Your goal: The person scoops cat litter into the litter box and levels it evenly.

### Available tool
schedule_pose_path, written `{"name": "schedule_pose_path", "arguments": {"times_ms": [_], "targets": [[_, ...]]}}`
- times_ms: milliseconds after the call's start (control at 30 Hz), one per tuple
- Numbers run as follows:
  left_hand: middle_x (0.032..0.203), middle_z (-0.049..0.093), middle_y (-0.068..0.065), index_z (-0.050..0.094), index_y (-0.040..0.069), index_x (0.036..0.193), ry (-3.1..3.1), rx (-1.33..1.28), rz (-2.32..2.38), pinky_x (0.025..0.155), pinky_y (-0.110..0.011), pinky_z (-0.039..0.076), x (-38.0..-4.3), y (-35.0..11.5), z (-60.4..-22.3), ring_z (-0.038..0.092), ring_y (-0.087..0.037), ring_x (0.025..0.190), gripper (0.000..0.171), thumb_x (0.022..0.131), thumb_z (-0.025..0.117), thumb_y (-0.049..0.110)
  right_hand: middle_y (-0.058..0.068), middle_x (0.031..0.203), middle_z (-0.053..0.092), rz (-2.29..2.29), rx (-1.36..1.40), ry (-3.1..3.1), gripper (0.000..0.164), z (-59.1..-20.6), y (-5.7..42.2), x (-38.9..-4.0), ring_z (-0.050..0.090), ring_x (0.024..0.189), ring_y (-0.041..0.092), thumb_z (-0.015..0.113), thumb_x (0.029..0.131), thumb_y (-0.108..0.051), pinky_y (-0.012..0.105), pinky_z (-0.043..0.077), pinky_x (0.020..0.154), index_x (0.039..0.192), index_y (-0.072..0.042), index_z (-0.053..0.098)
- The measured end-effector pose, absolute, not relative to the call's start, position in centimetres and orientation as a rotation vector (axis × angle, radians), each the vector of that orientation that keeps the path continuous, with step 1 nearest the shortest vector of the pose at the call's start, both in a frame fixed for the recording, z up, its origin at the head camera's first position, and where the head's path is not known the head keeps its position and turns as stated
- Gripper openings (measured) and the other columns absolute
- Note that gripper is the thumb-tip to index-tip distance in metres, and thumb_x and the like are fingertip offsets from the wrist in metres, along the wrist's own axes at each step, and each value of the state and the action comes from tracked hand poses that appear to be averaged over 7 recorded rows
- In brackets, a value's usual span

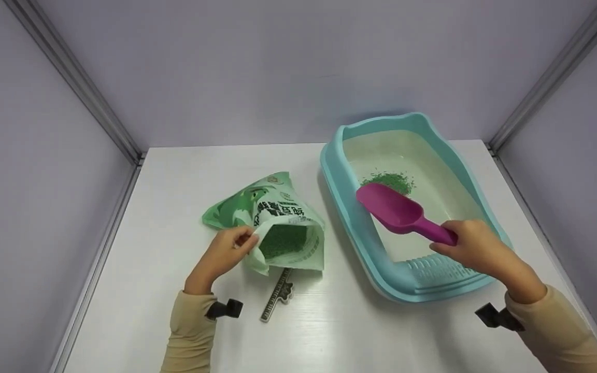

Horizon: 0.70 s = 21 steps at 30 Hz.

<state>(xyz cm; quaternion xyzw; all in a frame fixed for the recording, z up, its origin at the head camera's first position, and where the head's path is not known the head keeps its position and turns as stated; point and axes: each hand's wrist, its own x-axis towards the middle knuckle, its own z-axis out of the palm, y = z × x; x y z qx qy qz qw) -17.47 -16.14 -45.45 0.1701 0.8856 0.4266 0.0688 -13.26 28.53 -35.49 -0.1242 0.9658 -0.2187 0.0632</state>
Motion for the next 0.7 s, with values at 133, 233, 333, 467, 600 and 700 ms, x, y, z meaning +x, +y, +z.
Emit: {"name": "schedule_pose_path", "arguments": {"times_ms": [133, 233, 333, 467, 600, 700], "targets": [[0.074, 0.062, -0.005, 0.064, 0.009, 0.09, 2.667, 0.511, 1.284, 0.067, -0.024, 0.045, -17.4, -16.2, -45.5, 0.055, -0.005, 0.071, 0.016, 0.098, 0.056, 0.02, -0.001, 0.058, 0.047, -0.659, -0.407, 2.916, 0.016, -35.3, 28.0, -12.9, 0.037, 0.052, 0.006, 0.074, 0.081, -0.011, 0.019, 0.031, 0.048, 0.079, -0.001, 0.062], [0.073, 0.062, -0.006, 0.064, 0.009, 0.089, 2.678, 0.518, 1.284, 0.067, -0.023, 0.045, -17.4, -16.2, -45.5, 0.055, -0.005, 0.07, 0.016, 0.098, 0.057, 0.02, -0.001, 0.058, 0.048, -0.659, -0.422, 2.909, 0.015, -35.2, 27.7, -12.8, 0.037, 0.052, 0.006, 0.074, 0.081, -0.012, 0.019, 0.031, 0.048, 0.079, -0.001, 0.063], [0.073, 0.063, -0.007, 0.063, 0.008, 0.088, 2.685, 0.519, 1.282, 0.067, -0.023, 0.045, -17.4, -16.2, -45.5, 0.056, -0.006, 0.07, 0.016, 0.098, 0.057, 0.02, -0.001, 0.058, 0.047, -0.668, -0.427, 2.894, 0.015, -35.2, 27.4, -12.7, 0.037, 0.052, 0.006, 0.074, 0.081, -0.012, 0.019, 0.031, 0.048, 0.08, -0.002, 0.063], [0.073, 0.063, -0.006, 0.063, 0.008, 0.087, 2.688, 0.516, 1.273, 0.067, -0.023, 0.045, -17.4, -16.1, -45.5, 0.056, -0.008, 0.071, 0.016, 0.098, 0.057, 0.019, -0.003, 0.058, 0.047, -0.699, -0.466, 2.866, 0.013, -35.4, 26.8, -12.5, 0.036, 0.052, 0.003, 0.074, 0.081, -0.011, 0.018, 0.031, 0.049, 0.079, -0.002, 0.064], [0.073, 0.063, -0.006, 0.064, 0.008, 0.088, 2.69, 0.523, 1.272, 0.067, -0.023, 0.046, -17.5, -16.1, -45.5, 0.056, -0.008, 0.071, 0.017, 0.098, 0.057, 0.02, -0.004, 0.059, 0.05, -0.711, -0.513, 2.841, 0.012, -35.5, 26.0, -12.3, 0.037, 0.053, 0.002, 0.074, 0.08, -0.012, 0.017, 0.032, 0.05, 0.08, -0.003, 0.066], [0.073, 0.063, -0.006, 0.064, 0.008, 0.087, 2.692, 0.533, 1.277, 0.067, -0.023, 0.046, -17.4, -16.1, -45.5, 0.056, -0.007, 0.071, 0.017, 0.098, 0.057, 0.02, -0.004, 0.06, 0.052, -0.709, -0.535, 2.825, 0.012, -35.6, 25.5, -12.2, 0.038, 0.053, 0.002, 0.074, 0.08, -0.012, 0.017, 0.033, 0.05, 0.08, -0.003, 0.066]]}}
